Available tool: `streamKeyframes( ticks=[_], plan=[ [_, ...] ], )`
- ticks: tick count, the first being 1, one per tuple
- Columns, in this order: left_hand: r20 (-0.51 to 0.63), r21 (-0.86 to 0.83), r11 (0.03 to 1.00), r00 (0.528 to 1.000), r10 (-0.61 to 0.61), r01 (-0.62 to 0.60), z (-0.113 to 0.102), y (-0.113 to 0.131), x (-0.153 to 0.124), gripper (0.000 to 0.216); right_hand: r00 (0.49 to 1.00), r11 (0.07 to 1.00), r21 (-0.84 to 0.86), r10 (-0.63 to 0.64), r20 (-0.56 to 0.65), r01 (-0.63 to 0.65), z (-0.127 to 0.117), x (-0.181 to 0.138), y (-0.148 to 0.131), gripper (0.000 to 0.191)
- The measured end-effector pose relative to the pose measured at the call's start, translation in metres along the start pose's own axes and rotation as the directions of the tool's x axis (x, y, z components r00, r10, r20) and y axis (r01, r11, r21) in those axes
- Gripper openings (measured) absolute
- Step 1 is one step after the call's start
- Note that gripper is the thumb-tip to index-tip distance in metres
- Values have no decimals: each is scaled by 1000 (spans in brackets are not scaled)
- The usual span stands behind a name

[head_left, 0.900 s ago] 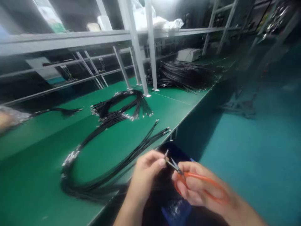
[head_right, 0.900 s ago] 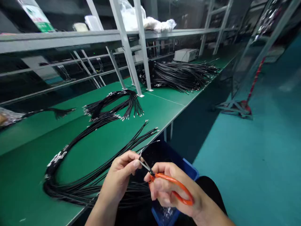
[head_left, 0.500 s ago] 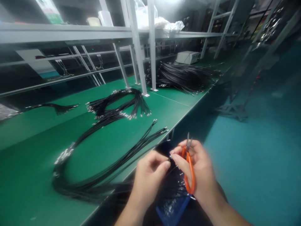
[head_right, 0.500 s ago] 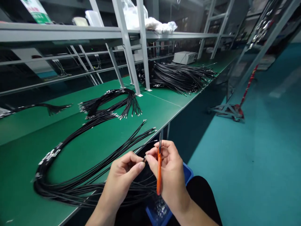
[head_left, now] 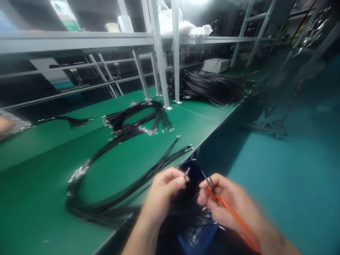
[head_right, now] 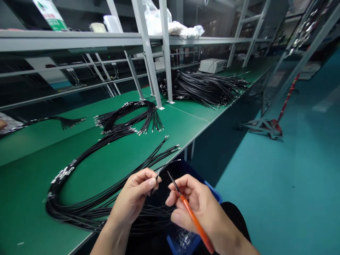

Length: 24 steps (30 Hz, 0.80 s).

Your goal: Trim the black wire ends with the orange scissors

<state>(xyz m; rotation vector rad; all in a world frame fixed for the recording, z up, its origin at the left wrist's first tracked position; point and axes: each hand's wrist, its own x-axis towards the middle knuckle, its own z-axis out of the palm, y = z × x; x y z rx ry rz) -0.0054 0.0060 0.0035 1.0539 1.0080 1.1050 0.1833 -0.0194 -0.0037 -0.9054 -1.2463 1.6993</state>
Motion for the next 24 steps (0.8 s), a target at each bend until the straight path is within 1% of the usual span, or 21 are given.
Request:
streamKeyframes(
  ticks=[2,4,7,9,14,18,21,24],
  plan=[
    [9,-52,998,1000,-29,29,1,3,0,11,990,991,102,67,126,-80,-8,2,0,30],
    [19,-103,993,999,-47,48,2,6,0,11,965,971,158,142,219,-178,-12,4,2,29],
    [38,-129,990,997,-61,65,4,7,-1,11,934,940,199,217,283,-279,-13,8,6,30],
    [54,-115,991,997,-55,61,4,7,-1,11,925,929,216,230,302,-302,-11,11,6,31],
    [88,-77,997,996,3,4,2,3,-2,12,925,919,269,193,327,-286,-9,18,4,29],
    [118,-65,997,992,42,-34,1,1,-2,11,922,907,304,182,342,-292,-8,20,-1,32],
    [126,-60,997,990,59,-52,1,2,-3,10,915,903,286,217,341,-321,-7,21,-6,30],
    [133,-63,996,989,66,-58,1,3,-3,10,916,914,255,224,334,-316,-7,22,-6,28]
  ],
)
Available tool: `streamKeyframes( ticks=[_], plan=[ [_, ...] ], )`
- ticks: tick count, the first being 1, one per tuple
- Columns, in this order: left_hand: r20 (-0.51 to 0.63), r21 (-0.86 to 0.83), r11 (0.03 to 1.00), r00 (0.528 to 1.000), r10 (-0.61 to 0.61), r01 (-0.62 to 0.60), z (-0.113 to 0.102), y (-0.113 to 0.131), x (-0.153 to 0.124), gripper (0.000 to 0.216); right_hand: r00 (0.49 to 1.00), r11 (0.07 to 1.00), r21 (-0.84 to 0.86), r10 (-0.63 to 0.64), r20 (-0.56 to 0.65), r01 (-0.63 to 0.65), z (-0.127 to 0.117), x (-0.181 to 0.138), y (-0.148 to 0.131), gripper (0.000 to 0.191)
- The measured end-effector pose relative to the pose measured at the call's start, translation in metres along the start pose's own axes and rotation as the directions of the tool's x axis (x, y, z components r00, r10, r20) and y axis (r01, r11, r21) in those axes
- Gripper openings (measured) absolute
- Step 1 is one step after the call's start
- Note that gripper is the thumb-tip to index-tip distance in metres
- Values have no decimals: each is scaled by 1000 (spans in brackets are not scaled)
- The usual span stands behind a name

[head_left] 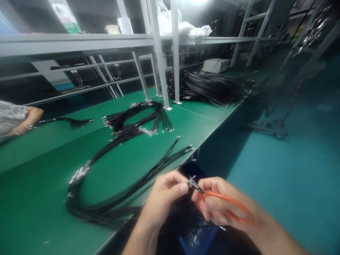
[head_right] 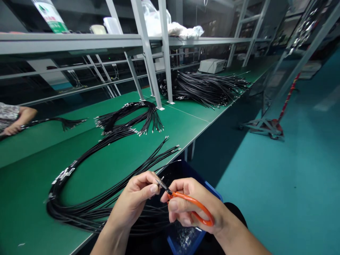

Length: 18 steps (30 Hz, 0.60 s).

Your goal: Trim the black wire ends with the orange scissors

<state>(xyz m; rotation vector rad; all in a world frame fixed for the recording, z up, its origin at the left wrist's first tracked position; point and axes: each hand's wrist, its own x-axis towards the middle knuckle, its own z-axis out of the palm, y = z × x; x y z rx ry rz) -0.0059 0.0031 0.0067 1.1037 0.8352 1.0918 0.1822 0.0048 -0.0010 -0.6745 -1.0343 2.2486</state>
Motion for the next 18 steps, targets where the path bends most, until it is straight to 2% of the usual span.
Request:
streamKeyframes(
  ticks=[4,9,12,14,18],
  plan=[
    [-1,-6,1000,1000,-1,1,-1,-1,0,9,1000,997,-73,23,-15,-24,-2,1,0,30],
    [-21,13,999,999,-35,35,-4,-4,0,8,985,946,-309,49,-165,-98,3,-7,-6,24],
    [-36,4,1000,999,-28,28,-4,-5,0,9,987,921,-377,35,-157,-92,6,-14,-10,24],
    [-53,0,1000,999,-8,8,-3,-5,1,10,991,926,-370,26,-134,-74,6,-17,-9,28],
    [-81,20,1000,997,5,-4,1,-5,1,10,998,969,-246,-17,-68,0,1,-16,1,39]
  ],
)
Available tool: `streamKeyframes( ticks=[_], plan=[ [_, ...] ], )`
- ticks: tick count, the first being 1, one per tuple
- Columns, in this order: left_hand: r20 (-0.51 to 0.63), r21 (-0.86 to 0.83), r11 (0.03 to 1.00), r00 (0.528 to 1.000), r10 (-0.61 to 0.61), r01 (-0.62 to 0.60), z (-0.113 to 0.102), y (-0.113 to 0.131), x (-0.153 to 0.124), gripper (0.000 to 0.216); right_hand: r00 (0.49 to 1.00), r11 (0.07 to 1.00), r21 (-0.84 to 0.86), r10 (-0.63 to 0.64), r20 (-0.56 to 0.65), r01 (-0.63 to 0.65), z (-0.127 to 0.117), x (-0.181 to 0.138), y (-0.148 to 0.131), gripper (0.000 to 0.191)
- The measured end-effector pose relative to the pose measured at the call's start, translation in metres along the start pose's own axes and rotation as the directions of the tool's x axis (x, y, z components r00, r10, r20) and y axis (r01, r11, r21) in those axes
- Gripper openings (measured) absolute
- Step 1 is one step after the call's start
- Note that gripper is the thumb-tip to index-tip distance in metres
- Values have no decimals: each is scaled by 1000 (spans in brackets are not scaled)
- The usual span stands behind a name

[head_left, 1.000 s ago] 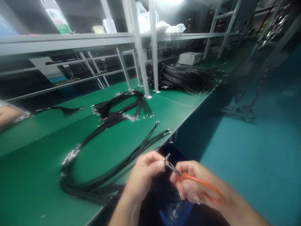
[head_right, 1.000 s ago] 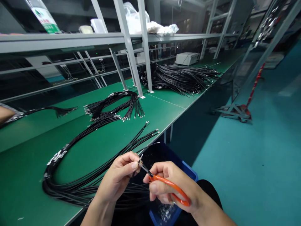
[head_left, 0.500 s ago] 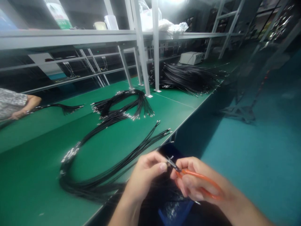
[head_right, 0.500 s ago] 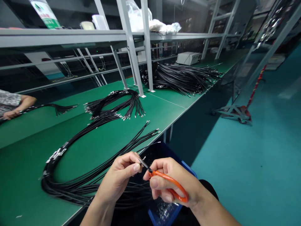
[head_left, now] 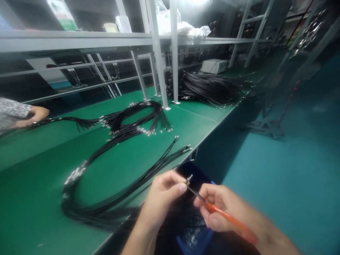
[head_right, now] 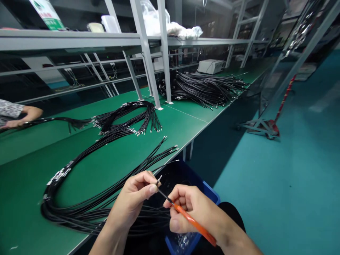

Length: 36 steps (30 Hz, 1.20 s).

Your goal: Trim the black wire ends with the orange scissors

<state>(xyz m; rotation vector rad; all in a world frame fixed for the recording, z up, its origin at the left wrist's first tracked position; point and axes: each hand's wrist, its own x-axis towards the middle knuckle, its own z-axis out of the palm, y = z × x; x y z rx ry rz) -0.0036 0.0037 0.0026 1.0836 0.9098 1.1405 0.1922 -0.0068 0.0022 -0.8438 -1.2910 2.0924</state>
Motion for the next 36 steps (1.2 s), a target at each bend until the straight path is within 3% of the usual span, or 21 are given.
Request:
streamKeyframes(
  ticks=[6,13,21,26,28,31,33,35,36],
  plan=[
    [23,-1,1000,1000,-1,1,2,1,-3,10,999,989,148,-20,46,13,-3,7,9,44],
    [33,0,1000,999,3,-3,3,0,-1,11,998,977,210,-35,45,25,-1,10,4,47],
    [20,44,999,1000,18,-19,-1,1,1,10,987,989,-52,131,-96,-136,3,3,-2,30],
    [-27,245,969,999,33,-25,12,-12,-2,8,997,999,-37,-16,-73,14,-2,-7,-3,38],
    [27,425,903,998,60,-66,22,-24,-8,6,986,997,-33,-70,-149,65,-6,-8,-1,37],
    [232,667,709,968,93,-228,29,-39,-13,11,926,988,-133,-123,-358,80,-9,-6,2,36],
    [181,836,500,973,141,-228,22,-42,-8,12,864,978,-189,-165,-475,83,-8,-4,2,37],
    [18,962,261,972,235,-81,9,-41,5,14,821,977,-186,-189,-538,102,-3,-2,0,38],
    [-38,980,200,964,265,-16,1,-40,13,14,809,977,-172,-200,-553,124,-1,-1,0,38]
  ],
)
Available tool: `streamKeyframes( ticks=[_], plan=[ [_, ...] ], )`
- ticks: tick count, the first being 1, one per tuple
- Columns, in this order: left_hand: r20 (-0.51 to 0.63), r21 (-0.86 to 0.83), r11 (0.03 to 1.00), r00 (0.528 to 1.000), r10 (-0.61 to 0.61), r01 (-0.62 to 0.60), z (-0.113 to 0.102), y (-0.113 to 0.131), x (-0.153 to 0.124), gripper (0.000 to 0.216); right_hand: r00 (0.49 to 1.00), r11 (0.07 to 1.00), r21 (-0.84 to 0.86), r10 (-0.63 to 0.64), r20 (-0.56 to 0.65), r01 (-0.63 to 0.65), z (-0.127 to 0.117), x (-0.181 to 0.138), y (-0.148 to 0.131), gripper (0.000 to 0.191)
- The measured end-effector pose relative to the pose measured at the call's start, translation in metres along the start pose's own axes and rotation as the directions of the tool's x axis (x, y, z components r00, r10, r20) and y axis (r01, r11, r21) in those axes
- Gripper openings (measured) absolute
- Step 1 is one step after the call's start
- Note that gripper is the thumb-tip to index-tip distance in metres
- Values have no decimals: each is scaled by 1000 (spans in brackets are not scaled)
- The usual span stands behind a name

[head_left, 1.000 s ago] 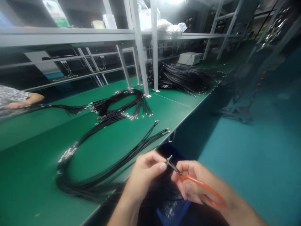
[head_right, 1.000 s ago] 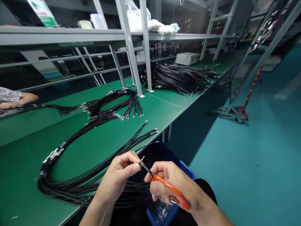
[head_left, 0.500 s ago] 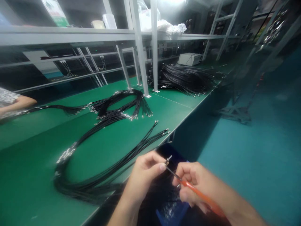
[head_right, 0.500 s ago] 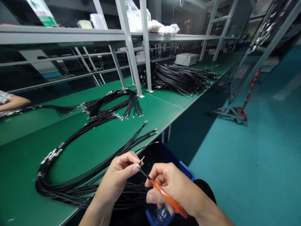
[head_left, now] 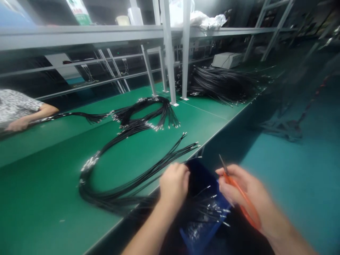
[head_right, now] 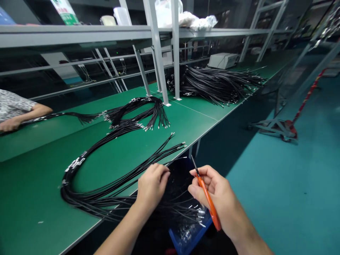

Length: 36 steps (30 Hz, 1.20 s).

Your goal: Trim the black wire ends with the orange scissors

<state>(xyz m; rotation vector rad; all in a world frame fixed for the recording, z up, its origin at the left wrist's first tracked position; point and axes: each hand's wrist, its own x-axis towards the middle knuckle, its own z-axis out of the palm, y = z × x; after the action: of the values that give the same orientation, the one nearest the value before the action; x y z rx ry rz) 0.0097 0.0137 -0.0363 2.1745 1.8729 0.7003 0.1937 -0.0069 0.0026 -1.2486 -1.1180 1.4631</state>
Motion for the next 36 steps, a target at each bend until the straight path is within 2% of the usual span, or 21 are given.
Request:
streamKeyframes(
  ticks=[4,6,9,12,15,17,19,21,23,31,33,36],
  plan=[
    [-28,90,995,998,-51,53,7,-17,31,10,997,993,102,-60,-46,65,5,1,0,37],
    [-14,90,995,999,-51,52,11,-14,37,13,994,989,133,-59,-89,70,4,3,2,35],
    [24,44,999,1000,-5,4,8,4,34,22,984,975,205,-57,-166,91,1,6,6,36],
    [63,-89,990,991,115,-109,-3,26,24,18,972,942,302,-79,-223,146,2,6,9,40],
    [7,-369,919,988,154,-141,-14,37,16,11,974,921,366,-55,-219,134,10,5,16,37],
    [42,-554,831,995,87,-50,-18,38,11,8,976,911,392,-48,-214,131,17,5,21,36],
    [175,-695,709,985,10,116,-20,37,6,1,969,892,418,-79,-234,174,23,6,24,38],
    [298,-767,588,954,-31,259,-20,36,2,5,958,869,439,-119,-263,228,27,7,24,38],
    [349,-784,531,936,-50,320,-20,36,-2,10,953,854,456,-137,-271,252,29,8,22,36],
    [371,-756,551,925,-83,353,-21,40,-7,13,958,853,461,-139,-249,243,30,7,18,35],
    [341,-724,610,936,-89,322,-21,41,-8,12,949,868,426,-139,-284,255,31,7,19,36],
    [240,-640,739,968,-68,211,-21,42,-12,12,931,889,357,-168,-325,285,33,7,18,35]
  ],
)
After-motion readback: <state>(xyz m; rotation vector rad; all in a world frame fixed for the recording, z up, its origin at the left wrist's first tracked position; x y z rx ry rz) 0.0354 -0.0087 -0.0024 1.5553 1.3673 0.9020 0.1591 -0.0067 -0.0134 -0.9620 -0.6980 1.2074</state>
